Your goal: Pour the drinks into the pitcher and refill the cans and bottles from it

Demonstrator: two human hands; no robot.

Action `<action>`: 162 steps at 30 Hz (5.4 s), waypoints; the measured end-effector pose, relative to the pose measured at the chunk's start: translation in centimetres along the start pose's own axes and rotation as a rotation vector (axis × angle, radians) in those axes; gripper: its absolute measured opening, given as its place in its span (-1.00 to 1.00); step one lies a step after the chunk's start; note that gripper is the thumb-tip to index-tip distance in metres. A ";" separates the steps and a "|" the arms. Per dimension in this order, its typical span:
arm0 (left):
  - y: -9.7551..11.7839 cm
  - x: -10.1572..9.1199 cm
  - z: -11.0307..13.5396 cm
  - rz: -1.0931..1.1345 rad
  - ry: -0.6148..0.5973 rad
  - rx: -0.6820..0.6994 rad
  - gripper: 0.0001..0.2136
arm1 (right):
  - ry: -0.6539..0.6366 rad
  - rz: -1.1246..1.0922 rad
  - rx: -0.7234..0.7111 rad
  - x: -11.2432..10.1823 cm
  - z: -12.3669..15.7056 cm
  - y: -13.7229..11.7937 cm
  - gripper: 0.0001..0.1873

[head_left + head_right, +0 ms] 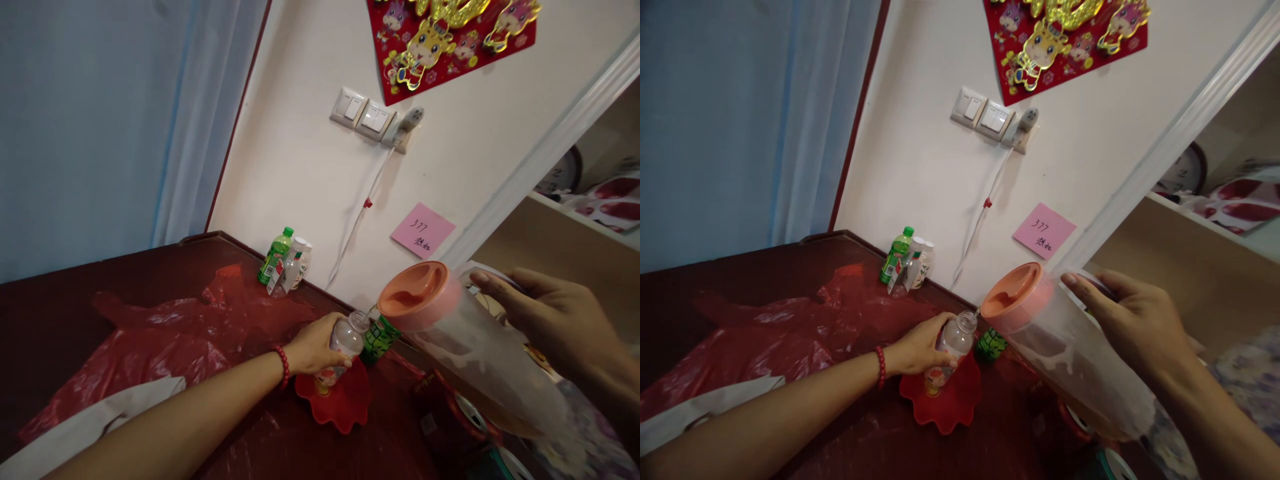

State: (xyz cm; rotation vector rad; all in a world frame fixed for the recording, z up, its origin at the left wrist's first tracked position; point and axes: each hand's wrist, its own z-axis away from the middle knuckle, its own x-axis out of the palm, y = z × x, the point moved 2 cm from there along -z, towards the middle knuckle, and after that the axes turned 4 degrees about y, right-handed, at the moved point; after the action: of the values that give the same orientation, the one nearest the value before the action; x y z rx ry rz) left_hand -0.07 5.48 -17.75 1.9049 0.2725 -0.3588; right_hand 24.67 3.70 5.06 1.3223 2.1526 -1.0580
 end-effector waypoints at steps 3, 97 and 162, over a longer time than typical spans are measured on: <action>0.0 0.0 0.0 -0.007 -0.001 0.000 -0.31 | -0.004 0.006 0.000 0.0 0.0 0.0 -0.24; 0.0 -0.1 -0.1 0.040 -0.028 0.011 -0.35 | -0.053 0.002 -0.085 1.7 0.3 -0.2 -0.34; -0.2 0.2 -0.3 0.067 -0.034 0.039 -0.34 | -0.118 -0.014 -0.055 1.8 1.0 0.5 -0.35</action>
State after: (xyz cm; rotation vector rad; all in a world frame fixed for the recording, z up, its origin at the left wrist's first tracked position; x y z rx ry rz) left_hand 0.10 5.89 -17.93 1.9394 0.1797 -0.3538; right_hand 24.21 4.08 2.98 1.1907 2.0918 -1.0475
